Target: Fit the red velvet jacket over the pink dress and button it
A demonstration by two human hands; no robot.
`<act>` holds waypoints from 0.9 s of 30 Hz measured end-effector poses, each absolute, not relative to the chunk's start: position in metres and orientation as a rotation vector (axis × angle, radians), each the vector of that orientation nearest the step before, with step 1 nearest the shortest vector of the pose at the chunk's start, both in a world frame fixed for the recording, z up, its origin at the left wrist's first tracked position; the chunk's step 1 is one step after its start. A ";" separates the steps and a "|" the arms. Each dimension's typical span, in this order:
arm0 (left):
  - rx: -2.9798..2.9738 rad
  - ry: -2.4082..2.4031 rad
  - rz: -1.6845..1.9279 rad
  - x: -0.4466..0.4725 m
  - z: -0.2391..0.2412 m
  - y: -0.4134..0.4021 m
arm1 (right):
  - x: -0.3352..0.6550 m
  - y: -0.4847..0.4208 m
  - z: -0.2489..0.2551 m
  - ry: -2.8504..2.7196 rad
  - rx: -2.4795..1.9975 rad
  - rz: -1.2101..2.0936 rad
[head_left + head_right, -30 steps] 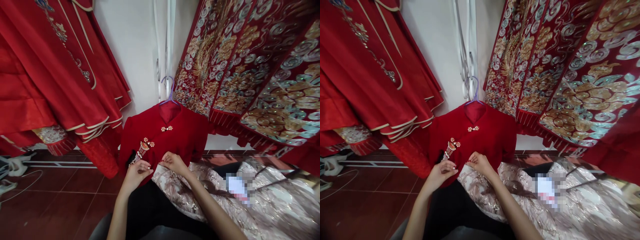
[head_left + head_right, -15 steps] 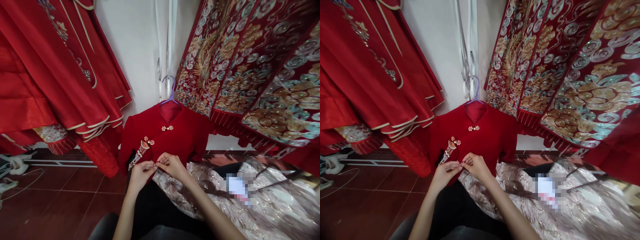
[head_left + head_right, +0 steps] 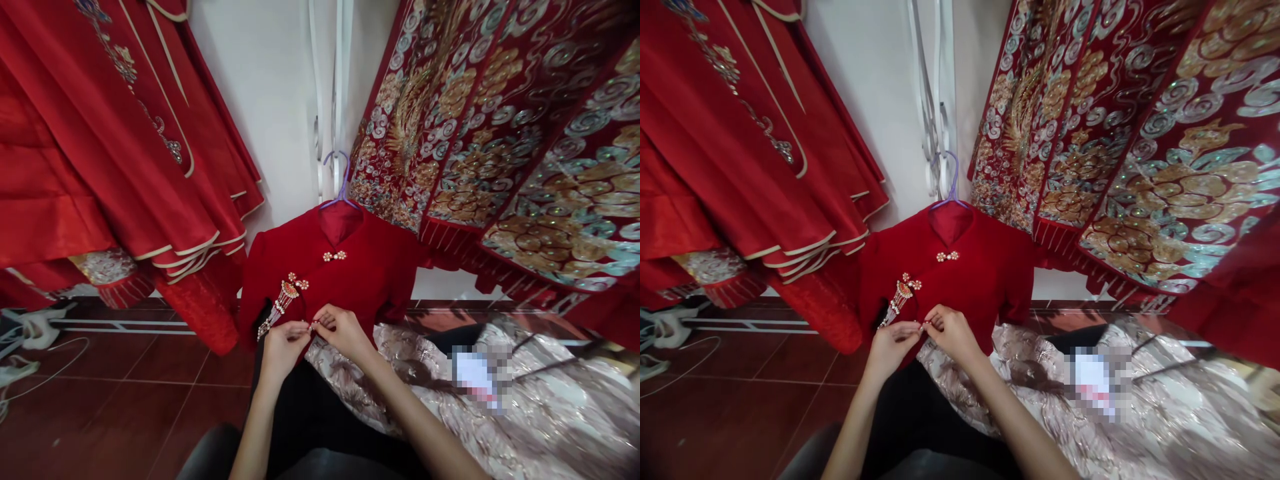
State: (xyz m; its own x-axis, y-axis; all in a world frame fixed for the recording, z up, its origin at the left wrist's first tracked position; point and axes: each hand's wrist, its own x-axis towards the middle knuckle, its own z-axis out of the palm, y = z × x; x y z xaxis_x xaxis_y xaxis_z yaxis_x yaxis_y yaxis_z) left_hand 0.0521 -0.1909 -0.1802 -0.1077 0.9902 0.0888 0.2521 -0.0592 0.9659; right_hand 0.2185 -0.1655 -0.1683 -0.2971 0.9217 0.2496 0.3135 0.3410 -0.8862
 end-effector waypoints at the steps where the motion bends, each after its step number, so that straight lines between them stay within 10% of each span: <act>1: 1.396 1.449 1.223 0.052 -0.181 -0.191 | 0.218 -0.166 -0.168 -1.801 -1.097 0.928; 27: 1.799 1.593 1.143 0.060 -0.175 -0.200 | 0.241 -0.157 -0.169 -1.910 -1.175 1.080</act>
State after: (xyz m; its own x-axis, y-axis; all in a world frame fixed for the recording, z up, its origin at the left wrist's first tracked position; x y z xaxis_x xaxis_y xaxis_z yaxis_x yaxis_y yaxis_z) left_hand 0.0602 -0.1997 -0.1747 -0.0241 0.9622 0.2711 0.5652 -0.2106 0.7976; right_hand 0.2408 -0.1571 -0.1694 -0.3944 0.9137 0.0982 0.3867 0.2619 -0.8842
